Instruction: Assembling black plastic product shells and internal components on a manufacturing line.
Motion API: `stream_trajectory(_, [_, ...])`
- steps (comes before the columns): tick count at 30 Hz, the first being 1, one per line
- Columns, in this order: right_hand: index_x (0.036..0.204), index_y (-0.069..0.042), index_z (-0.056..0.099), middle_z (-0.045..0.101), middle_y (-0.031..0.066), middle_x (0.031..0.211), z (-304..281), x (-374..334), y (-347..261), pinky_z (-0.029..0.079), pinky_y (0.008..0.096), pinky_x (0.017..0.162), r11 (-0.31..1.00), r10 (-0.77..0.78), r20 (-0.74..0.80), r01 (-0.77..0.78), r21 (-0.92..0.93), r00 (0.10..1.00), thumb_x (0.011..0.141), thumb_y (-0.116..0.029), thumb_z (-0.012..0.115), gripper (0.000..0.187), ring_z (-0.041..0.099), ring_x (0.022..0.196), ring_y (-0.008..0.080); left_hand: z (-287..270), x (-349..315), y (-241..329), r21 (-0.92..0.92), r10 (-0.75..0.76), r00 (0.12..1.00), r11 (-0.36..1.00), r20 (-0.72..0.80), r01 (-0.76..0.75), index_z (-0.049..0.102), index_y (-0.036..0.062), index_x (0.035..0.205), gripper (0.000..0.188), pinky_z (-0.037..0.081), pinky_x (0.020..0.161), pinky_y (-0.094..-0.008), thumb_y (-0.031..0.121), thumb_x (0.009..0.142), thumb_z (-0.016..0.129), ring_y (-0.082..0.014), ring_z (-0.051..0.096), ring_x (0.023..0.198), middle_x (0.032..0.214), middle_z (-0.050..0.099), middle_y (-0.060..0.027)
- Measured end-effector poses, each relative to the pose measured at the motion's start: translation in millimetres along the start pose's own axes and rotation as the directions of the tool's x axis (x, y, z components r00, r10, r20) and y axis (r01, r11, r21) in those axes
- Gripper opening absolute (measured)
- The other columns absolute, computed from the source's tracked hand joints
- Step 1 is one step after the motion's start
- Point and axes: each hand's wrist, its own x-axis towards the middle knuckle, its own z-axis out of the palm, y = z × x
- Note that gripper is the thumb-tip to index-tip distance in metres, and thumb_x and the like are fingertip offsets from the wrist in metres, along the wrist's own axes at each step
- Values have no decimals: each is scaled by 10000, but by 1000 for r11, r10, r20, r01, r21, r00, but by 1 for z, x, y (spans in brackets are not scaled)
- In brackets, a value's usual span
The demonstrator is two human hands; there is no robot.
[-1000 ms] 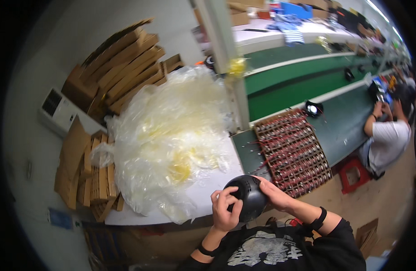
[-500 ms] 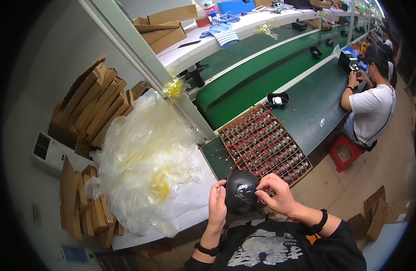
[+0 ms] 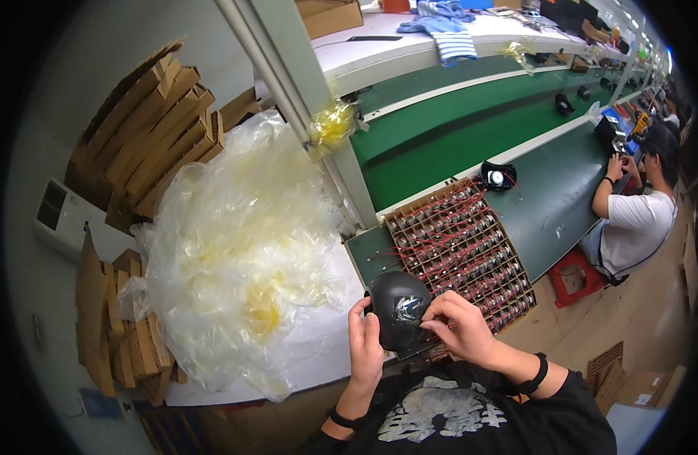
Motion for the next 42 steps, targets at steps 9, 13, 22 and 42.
stream_trajectory(9, [869, 5, 566, 546, 121, 823, 20, 31, 3, 463, 342, 648, 999, 39, 25, -39, 15, 999, 817, -23, 648, 101, 569, 728, 276, -20, 26, -4, -30, -5, 999, 1000, -45, 3, 372, -8, 1282, 330, 418, 869, -240, 185, 1014, 390, -91, 517, 959, 1086, 548, -78])
stream_trajectory(13, [880, 3, 552, 551, 133, 834, 14, 32, 14, 467, 346, 644, 996, -82, -3, 82, -29, 997, 819, -12, 638, 107, 569, 718, 285, -14, 29, -5, 14, -8, 999, 1000, -41, 9, 370, -7, 1281, 329, 419, 861, -238, 183, 1013, 390, -90, 521, 938, 1069, 554, -71])
stream_trajectory(22, [871, -3, 509, 500, 136, 807, 9, 26, 16, 446, 392, 671, 980, -98, 111, 115, -161, 989, 832, -10, 587, 88, 528, 782, 328, -5, 37, -22, 23, 28, 998, 999, -65, -26, 383, 1, 1286, 323, 434, 901, -277, 170, 1011, 374, -129, 538, 1019, 1128, 550, -102])
stream_trajectory(42, [702, -86, 479, 460, 34, 613, -9, 40, 35, 439, 319, 450, 780, -354, 249, 431, -454, 902, 846, -237, 640, 264, 550, 529, 183, 11, 31, -15, -7, 55, 998, 998, -26, -55, 357, 0, 1284, 325, 444, 862, -258, 174, 1012, 391, -112, 554, 956, 1075, 577, -103])
